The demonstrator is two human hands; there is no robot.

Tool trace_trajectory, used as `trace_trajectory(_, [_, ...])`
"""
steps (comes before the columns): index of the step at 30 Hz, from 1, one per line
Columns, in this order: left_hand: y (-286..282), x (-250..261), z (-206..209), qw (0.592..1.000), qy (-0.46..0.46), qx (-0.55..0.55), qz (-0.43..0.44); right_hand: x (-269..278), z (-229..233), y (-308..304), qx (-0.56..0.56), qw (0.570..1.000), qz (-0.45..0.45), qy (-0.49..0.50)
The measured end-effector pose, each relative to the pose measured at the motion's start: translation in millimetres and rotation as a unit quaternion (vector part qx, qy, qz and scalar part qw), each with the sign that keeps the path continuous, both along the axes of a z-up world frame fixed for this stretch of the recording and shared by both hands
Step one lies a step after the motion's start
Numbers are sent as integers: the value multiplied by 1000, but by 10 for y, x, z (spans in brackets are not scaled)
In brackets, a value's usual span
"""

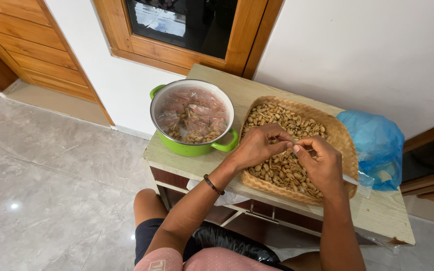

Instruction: Packaging peanuts from a woven basket into small plastic bags using a metal spoon.

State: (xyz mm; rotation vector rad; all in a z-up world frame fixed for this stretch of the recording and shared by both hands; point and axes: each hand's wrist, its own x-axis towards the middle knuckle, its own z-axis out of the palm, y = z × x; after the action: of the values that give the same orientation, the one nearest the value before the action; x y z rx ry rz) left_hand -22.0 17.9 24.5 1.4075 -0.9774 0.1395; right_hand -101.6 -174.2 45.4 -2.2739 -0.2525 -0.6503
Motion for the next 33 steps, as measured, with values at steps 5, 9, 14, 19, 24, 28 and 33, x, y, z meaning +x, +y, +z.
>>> trace_trajectory(5, [-19,36,-48,1000,0,7,-1,-14,28,26,-1,1000,14,-6])
trace_trajectory(9, [-13,38,-59,1000,-7,0,-7,-14,36,35,-7,1000,19,-19])
trace_trajectory(14, [-26,63,-92,1000,5,-2,-7,-19,52,37,-1,1000,17,-20])
trace_trajectory(19, [-12,37,-53,999,14,-31,-13,-49,-1,-10,17,999,0,-28])
trace_trajectory(24, [21,-7,7,999,-12,-33,18,-59,-87,-52,32,998,-13,-44])
trace_trajectory(28, [106,-13,-3,999,-25,-27,29,-105,-102,-39,38,999,-2,-39])
trace_trajectory(33, [679,-138,517,991,-92,3,97,-185,-97,-63,60,997,-18,-47])
